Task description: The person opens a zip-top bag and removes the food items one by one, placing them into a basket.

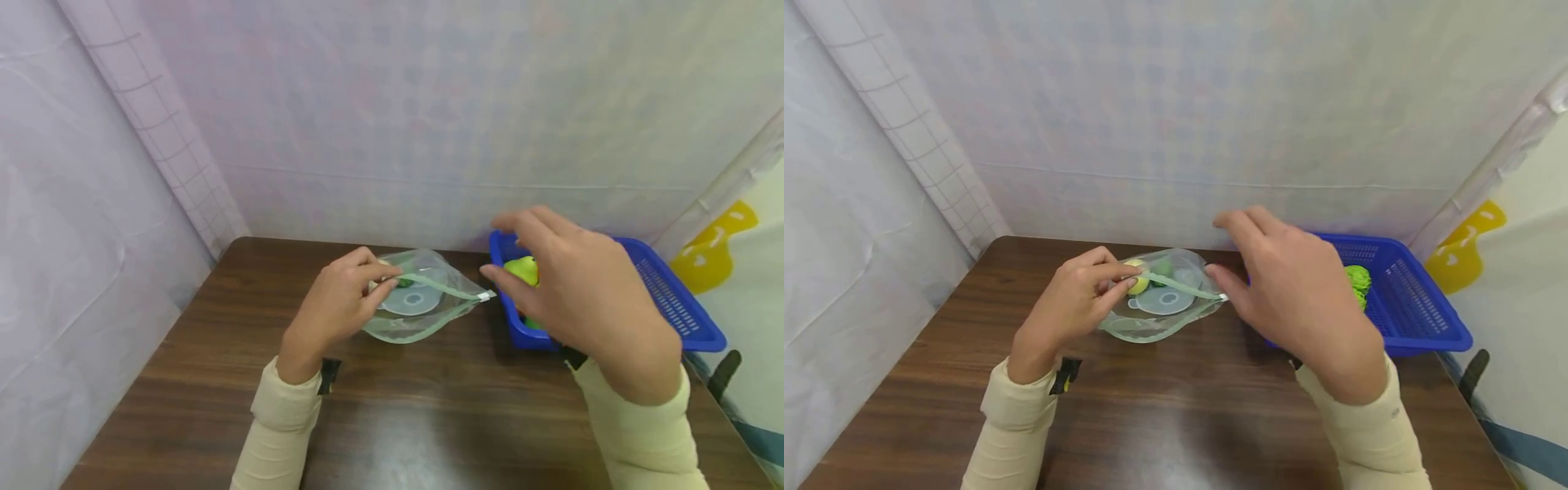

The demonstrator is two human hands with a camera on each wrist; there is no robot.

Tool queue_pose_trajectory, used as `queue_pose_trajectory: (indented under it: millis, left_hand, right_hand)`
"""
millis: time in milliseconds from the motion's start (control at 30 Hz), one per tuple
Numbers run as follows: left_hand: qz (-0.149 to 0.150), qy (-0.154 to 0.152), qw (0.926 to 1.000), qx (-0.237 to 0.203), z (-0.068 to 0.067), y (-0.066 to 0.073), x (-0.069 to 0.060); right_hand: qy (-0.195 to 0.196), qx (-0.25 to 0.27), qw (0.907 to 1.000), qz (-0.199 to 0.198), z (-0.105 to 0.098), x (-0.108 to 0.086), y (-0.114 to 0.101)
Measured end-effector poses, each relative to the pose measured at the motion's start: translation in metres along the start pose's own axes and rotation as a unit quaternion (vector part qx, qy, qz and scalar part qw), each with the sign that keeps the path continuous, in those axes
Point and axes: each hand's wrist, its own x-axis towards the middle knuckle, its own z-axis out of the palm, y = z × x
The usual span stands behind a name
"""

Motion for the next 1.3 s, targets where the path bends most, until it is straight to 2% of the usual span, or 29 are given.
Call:
queue_pose_trajectory:
  millis: [67, 133, 233, 333, 500, 667, 800, 1000, 1200, 1300]
  left_hand:
    - [0.002, 0.0, 1.0, 0.005, -0.001, -0.001, -0.001]
    - [0.006, 0.0, 1.0, 0.007, -0.001, -0.001, -0.001]
    - [0.011, 0.0, 0.9999, 0.006, -0.001, -0.002, -0.002]
    - [0.019, 0.002, 0.9998, 0.004, 0.001, -0.003, -0.002]
    - [0.019, -0.001, 0.9998, 0.003, 0.001, -0.004, -0.003]
    - [0.006, -0.012, 0.9999, -0.002, 0.002, -0.004, -0.006]
    - [0.004, -0.006, 1.0, -0.007, 0.002, -0.005, -0.005]
    - [-0.002, -0.006, 0.9999, -0.012, 0.002, -0.004, -0.004]
    - [0.013, -0.003, 0.9999, -0.009, 0.007, -0.003, -0.004]
    - [0.02, -0.01, 0.9997, -0.006, 0.009, -0.001, -0.003]
  right_hand:
    - [0.044, 0.025, 0.9979, -0.041, 0.002, -0.006, -0.016]
    - [0.059, 0.06, 0.9942, -0.067, 0.006, -0.012, -0.03]
    - [0.042, 0.104, 0.9895, -0.091, 0.02, -0.02, -0.045]
    - [-0.011, 0.127, 0.9864, -0.103, 0.04, -0.02, -0.056]
    - [-0.125, 0.135, 0.9787, -0.091, 0.08, -0.009, -0.062]
    - [-0.181, 0.155, 0.9697, -0.055, 0.12, -0.001, -0.065]
    - [-0.187, 0.157, 0.969, -0.037, 0.145, 0.007, -0.065]
    - [-0.192, 0.149, 0.97, -0.004, 0.173, 0.015, -0.062]
    - [-0.183, 0.145, 0.9722, -0.021, 0.196, 0.021, -0.062]
    - [-0.196, 0.149, 0.9692, -0.016, 0.205, 0.025, -0.063]
